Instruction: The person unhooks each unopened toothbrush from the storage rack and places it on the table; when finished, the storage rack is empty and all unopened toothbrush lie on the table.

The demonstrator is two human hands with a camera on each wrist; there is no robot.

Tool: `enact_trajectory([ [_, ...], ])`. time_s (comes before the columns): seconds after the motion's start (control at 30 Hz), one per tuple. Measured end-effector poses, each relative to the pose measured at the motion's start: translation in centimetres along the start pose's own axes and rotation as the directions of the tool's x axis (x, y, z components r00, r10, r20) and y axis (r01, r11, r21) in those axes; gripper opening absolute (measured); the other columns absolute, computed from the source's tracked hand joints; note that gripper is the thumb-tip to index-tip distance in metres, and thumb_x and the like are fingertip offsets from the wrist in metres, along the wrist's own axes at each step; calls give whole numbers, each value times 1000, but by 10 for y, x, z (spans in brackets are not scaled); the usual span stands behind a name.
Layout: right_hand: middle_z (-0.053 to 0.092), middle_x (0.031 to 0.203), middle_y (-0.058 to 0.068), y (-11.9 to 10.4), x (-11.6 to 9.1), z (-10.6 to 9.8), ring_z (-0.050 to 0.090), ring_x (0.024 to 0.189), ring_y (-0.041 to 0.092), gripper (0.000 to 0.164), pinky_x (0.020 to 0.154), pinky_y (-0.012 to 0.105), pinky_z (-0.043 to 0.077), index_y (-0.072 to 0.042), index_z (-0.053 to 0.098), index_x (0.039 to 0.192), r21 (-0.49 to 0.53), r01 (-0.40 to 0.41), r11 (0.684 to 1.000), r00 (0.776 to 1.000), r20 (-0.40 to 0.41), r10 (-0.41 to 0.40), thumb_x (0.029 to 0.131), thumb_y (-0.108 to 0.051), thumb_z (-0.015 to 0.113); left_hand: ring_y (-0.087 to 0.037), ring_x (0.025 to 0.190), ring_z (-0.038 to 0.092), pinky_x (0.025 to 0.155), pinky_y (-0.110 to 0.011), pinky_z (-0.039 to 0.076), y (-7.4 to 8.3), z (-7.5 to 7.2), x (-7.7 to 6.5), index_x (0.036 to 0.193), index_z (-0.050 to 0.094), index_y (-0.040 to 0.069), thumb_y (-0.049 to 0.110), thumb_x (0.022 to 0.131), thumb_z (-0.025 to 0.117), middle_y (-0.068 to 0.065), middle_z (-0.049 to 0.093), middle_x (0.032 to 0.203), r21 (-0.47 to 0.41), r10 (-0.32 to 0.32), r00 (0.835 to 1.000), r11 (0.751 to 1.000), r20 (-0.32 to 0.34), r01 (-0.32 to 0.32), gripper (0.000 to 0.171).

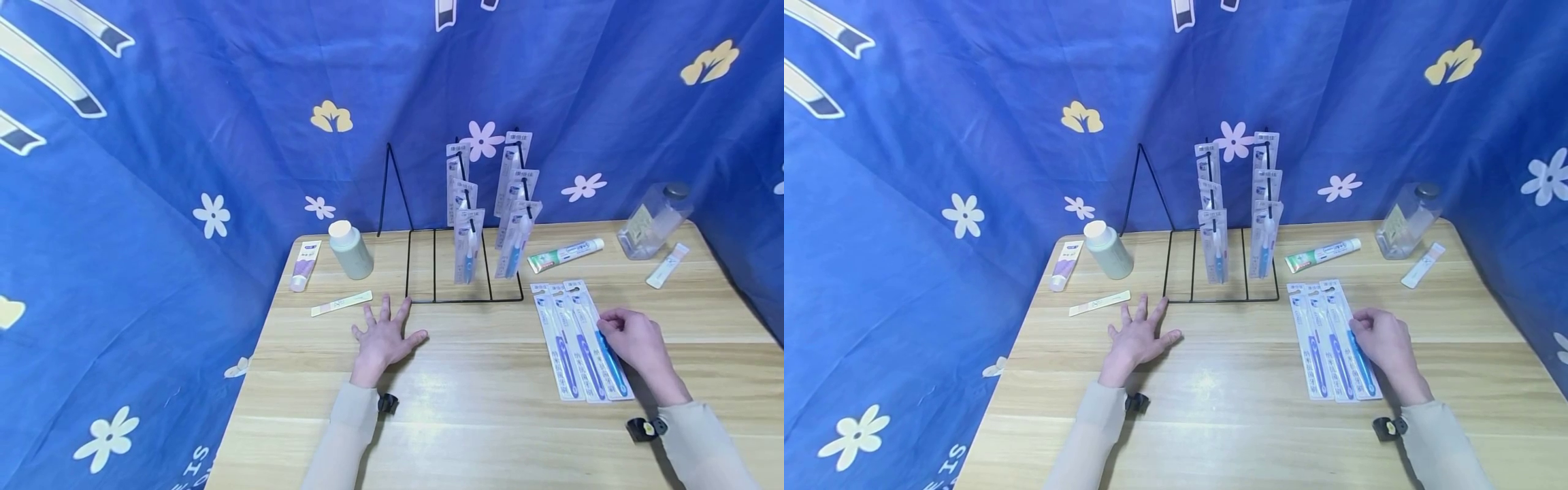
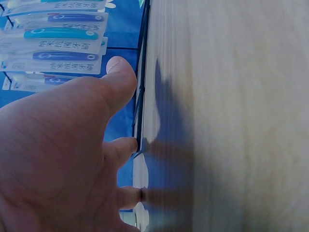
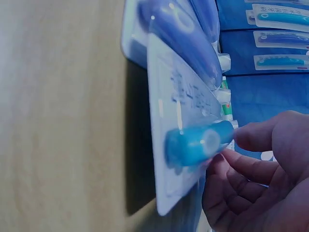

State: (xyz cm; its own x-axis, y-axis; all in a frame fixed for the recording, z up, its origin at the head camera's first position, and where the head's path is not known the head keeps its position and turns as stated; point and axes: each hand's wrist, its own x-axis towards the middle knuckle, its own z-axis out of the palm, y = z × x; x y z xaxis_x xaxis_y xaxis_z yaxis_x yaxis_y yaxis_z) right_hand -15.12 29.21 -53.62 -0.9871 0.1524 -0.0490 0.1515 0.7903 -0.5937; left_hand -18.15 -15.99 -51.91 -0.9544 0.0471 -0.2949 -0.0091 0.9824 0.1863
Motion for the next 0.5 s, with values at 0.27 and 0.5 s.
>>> enact_trajectory([
  [0.27,71,93,23,-1,-1,0,64,78,28,26,62,29,41,6,71,107,-22,37,999,999,-24,-38,97,-17,63,-56,153,3,108,-86,17,0,1,1,162,17,43,77,91,47,-10,4,173,-9,-1,1000,1000,-1,1,84],
  [0.5,69,97,24,-12,-8,2,63,82,32,24,65,33,40,3,71,107,-6,76,997,978,-194,-76,94,-16,65,-57,153,2,108,-86,17,0,1,1,161,17,43,78,91,48,-10,4,173,-10,0,1000,1000,1,0,84],
])
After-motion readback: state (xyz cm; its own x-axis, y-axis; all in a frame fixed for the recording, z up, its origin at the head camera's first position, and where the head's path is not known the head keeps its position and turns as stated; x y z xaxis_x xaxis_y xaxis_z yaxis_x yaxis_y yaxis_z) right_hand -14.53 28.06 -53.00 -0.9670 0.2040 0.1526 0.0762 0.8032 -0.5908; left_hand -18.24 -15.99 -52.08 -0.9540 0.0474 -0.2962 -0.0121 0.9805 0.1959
